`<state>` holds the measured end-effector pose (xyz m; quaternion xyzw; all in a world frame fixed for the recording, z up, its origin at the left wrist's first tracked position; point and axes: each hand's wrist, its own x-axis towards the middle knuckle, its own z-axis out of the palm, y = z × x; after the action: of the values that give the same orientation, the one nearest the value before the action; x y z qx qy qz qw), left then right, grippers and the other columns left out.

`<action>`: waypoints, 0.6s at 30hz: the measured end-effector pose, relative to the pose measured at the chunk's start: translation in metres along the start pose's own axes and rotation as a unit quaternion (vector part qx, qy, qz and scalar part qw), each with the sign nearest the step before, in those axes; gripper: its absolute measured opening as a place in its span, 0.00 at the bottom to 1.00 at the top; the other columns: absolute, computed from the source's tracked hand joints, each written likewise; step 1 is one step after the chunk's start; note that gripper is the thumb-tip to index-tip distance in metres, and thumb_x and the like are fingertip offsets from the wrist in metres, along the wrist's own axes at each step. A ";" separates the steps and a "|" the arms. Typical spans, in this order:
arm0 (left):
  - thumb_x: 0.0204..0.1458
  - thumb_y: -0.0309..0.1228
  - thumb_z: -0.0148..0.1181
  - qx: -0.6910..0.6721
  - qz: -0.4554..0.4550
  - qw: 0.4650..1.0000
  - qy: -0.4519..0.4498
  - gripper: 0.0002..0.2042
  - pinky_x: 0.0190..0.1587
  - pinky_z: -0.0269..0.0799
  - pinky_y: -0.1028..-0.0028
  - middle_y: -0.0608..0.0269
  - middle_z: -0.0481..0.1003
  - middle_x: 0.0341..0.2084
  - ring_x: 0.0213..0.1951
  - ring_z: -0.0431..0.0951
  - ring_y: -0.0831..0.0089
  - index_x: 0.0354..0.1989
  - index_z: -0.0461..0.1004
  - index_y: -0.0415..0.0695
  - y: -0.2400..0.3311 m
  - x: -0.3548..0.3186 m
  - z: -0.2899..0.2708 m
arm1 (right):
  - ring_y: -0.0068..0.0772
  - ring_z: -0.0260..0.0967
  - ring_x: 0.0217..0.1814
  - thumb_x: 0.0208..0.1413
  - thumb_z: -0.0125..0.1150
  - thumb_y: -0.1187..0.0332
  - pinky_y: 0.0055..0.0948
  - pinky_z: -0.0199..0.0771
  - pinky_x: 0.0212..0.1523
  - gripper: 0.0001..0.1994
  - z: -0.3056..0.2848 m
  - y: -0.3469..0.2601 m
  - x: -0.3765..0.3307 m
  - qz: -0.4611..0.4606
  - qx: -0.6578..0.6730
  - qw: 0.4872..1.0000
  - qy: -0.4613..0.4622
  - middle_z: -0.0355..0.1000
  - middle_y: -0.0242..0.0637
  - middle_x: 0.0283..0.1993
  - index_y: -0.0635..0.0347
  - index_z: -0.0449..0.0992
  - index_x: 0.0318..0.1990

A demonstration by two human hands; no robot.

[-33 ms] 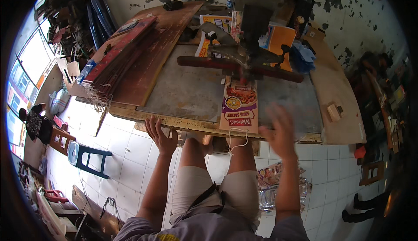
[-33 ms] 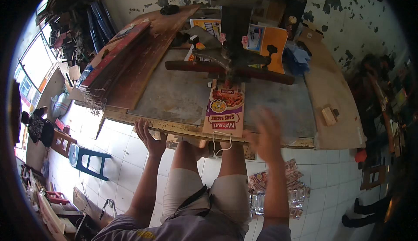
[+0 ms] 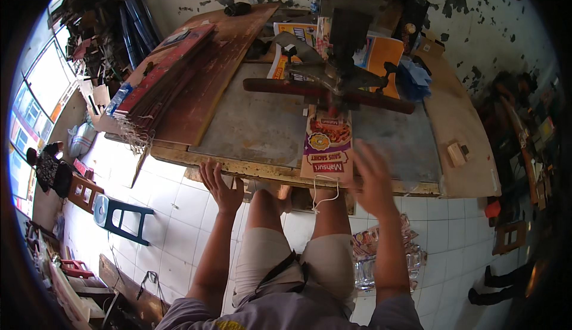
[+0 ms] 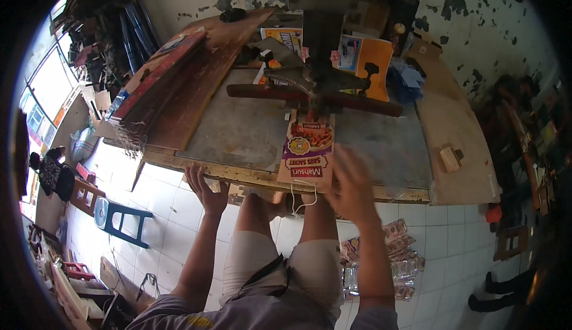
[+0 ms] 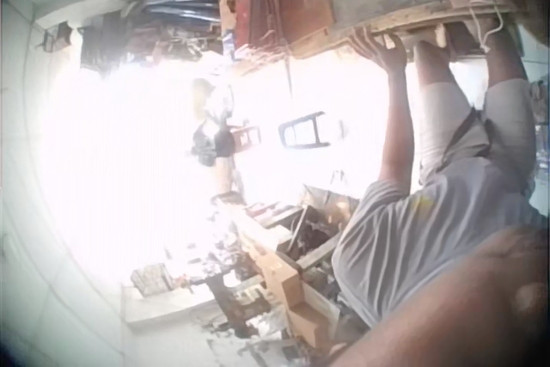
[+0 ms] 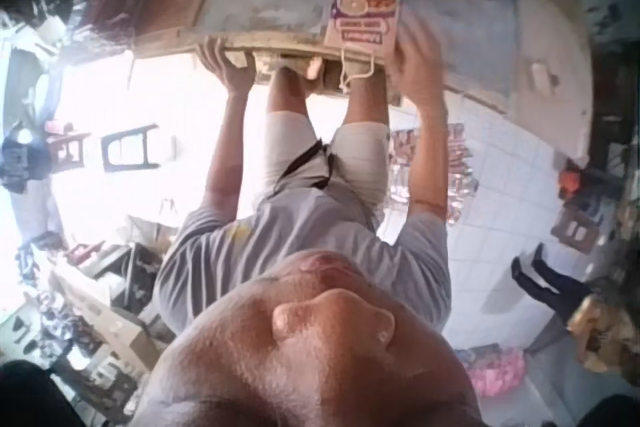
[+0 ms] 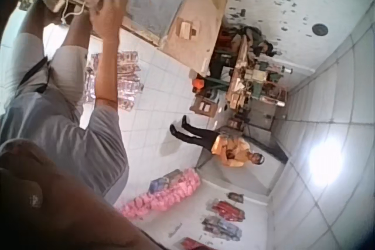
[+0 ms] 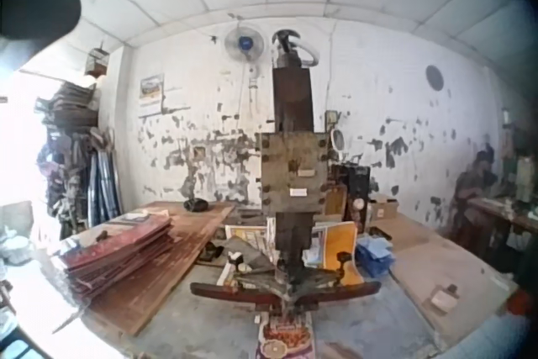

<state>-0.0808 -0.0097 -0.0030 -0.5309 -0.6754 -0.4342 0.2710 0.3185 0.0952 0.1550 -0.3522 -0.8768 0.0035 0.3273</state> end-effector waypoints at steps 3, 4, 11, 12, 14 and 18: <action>0.52 0.29 0.68 -0.005 -0.001 1.000 -0.007 0.39 0.80 0.44 0.35 0.41 0.59 0.77 0.80 0.49 0.33 0.74 0.60 0.42 0.001 0.003 -0.004 | 0.55 0.56 0.83 0.59 0.74 0.44 0.55 0.57 0.82 0.43 0.024 -0.028 0.027 0.014 0.042 0.994 -0.097 0.60 0.46 0.82 0.60 0.69 0.75; 0.53 0.29 0.67 -0.007 -0.002 1.000 -0.011 0.37 0.80 0.44 0.35 0.41 0.59 0.76 0.80 0.50 0.33 0.74 0.61 0.42 0.003 0.005 -0.007 | 0.55 0.57 0.83 0.59 0.72 0.41 0.55 0.57 0.82 0.44 0.028 -0.024 0.027 0.005 0.029 0.995 -0.094 0.60 0.47 0.82 0.61 0.70 0.75; 0.53 0.26 0.68 -0.011 -0.002 1.000 -0.016 0.38 0.80 0.45 0.36 0.41 0.60 0.76 0.80 0.49 0.32 0.74 0.60 0.40 0.006 0.005 -0.012 | 0.53 0.54 0.85 0.57 0.68 0.30 0.53 0.54 0.84 0.51 0.039 -0.019 0.026 -0.014 -0.010 0.995 -0.103 0.57 0.48 0.84 0.61 0.68 0.76; 0.53 0.26 0.68 -0.014 -0.001 1.000 -0.009 0.38 0.80 0.45 0.36 0.41 0.60 0.76 0.80 0.49 0.32 0.74 0.60 0.40 0.007 0.005 -0.011 | 0.52 0.54 0.86 0.56 0.68 0.30 0.53 0.54 0.84 0.51 0.039 -0.019 0.026 -0.012 -0.010 0.994 -0.109 0.57 0.47 0.84 0.61 0.67 0.77; 0.53 0.26 0.67 -0.018 -0.002 1.000 0.001 0.37 0.80 0.45 0.37 0.41 0.60 0.76 0.80 0.50 0.33 0.73 0.61 0.40 0.009 0.005 -0.009 | 0.52 0.54 0.86 0.56 0.68 0.30 0.53 0.53 0.84 0.52 0.038 -0.019 0.026 -0.011 0.001 0.994 -0.111 0.57 0.47 0.84 0.61 0.67 0.77; 0.52 0.26 0.67 -0.026 -0.011 1.000 0.008 0.35 0.80 0.46 0.37 0.43 0.61 0.76 0.80 0.52 0.34 0.72 0.64 0.41 0.012 0.005 -0.010 | 0.52 0.54 0.86 0.55 0.69 0.30 0.52 0.52 0.84 0.52 0.038 -0.018 0.026 -0.015 0.005 0.994 -0.110 0.58 0.48 0.83 0.61 0.67 0.77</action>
<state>-0.0718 -0.0148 0.0097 -0.5264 -0.6679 -0.4587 0.2577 0.2711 0.1063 0.1445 -0.3350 -0.9127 0.0419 0.2301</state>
